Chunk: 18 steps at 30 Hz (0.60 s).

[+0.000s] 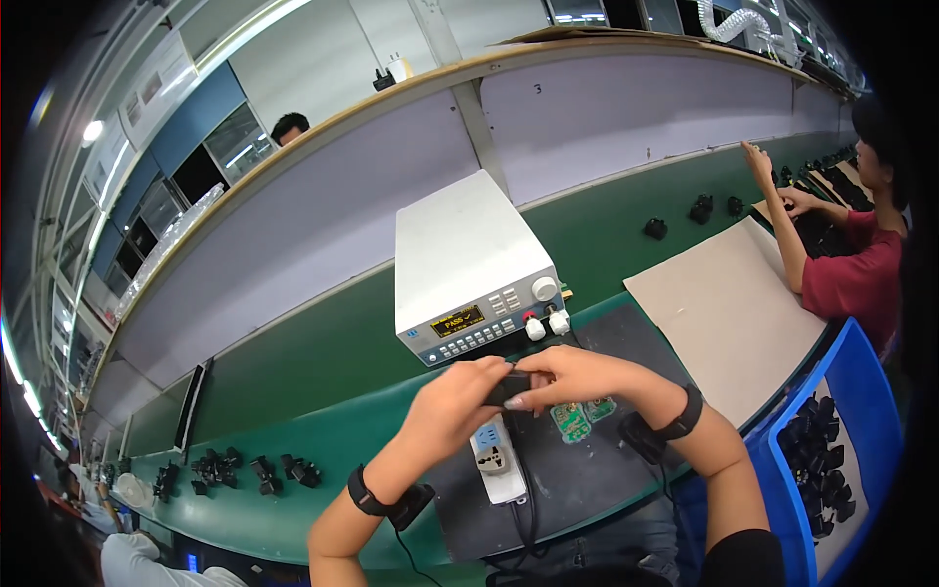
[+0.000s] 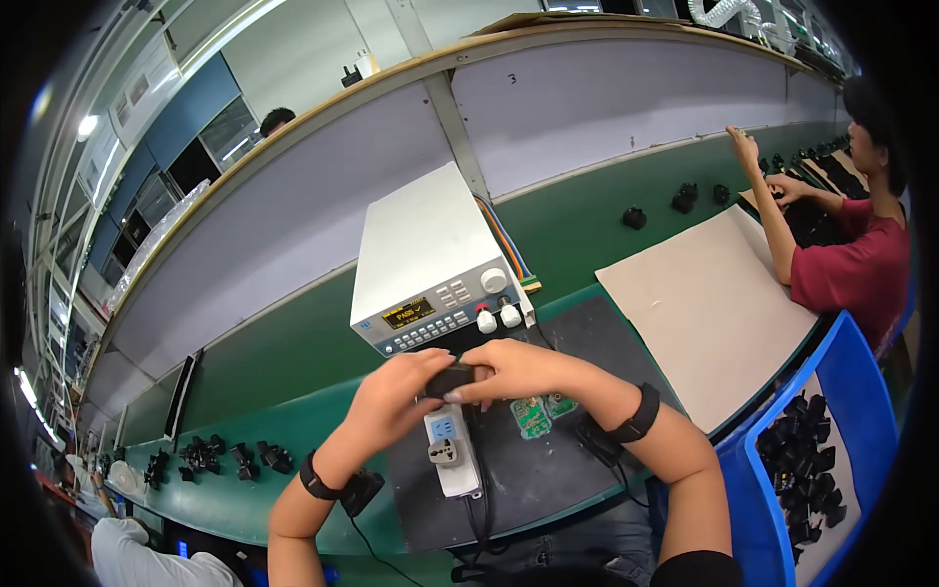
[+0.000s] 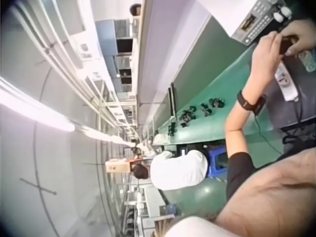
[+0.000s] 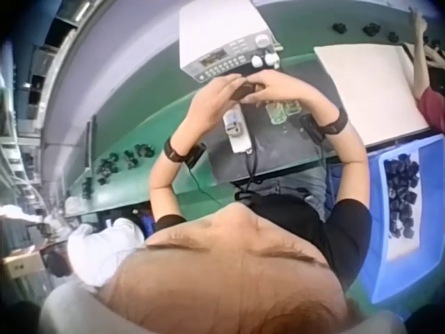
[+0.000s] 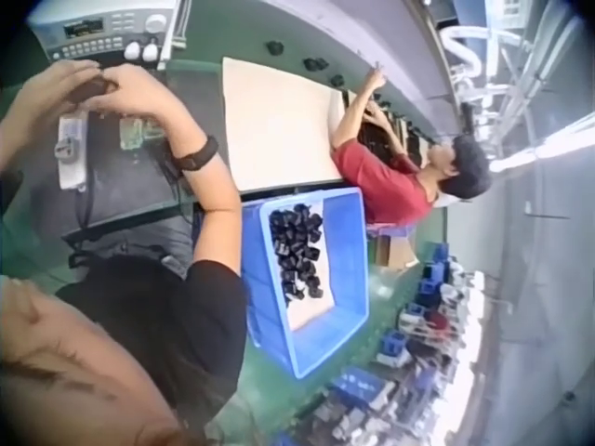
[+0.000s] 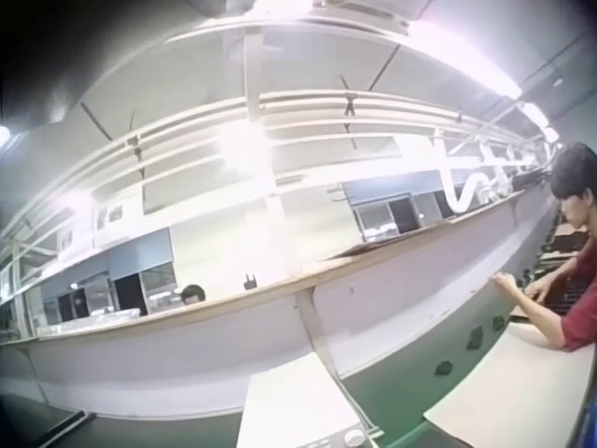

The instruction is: The person picks up a power adapter, plugs it into a power strip, and connects a cable to it. After the testing device displays a result, the person disconnects the cable, removes the adapter, and places it on the table.

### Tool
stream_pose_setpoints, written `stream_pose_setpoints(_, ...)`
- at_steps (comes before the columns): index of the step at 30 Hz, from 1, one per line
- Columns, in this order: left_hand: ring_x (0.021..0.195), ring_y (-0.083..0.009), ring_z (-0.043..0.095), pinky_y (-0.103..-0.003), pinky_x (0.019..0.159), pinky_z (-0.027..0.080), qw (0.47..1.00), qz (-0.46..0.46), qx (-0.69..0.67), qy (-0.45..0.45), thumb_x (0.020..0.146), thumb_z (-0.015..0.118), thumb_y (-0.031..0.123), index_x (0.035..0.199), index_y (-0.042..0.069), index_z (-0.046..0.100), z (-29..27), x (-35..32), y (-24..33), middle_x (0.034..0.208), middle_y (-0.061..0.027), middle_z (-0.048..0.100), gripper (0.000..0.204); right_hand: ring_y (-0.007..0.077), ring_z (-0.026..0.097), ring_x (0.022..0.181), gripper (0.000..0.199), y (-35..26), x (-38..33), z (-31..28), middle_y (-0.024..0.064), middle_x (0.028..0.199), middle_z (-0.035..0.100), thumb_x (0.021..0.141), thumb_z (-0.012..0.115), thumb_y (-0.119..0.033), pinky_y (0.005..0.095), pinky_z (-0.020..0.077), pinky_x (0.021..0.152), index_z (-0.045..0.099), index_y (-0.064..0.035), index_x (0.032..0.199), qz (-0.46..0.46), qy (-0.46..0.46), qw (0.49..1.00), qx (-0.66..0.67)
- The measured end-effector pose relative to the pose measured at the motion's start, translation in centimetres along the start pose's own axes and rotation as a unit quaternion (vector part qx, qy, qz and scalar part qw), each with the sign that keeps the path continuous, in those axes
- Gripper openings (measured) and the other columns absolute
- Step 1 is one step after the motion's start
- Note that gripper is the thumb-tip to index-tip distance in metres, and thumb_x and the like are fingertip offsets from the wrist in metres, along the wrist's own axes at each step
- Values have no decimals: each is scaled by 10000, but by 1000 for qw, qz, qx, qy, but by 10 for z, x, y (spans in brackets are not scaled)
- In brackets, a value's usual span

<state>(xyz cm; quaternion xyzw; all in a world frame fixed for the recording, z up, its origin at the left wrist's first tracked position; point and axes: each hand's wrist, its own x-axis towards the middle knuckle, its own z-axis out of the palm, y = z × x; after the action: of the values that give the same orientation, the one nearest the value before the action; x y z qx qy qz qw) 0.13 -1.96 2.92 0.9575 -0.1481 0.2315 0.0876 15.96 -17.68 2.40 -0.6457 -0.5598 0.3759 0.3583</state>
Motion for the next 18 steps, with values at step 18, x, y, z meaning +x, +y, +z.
stream_pose_setpoints(18,824,-220,623,-316,743,513,975,-196,-69,-75,636,813,207,1030,79,677,13,-54,30,915,-67,684,437,276,576,944,311,73,37,63,73,954,614,788,660,-166,401,452,808,602,-57,1073,-149,300,881,-335)
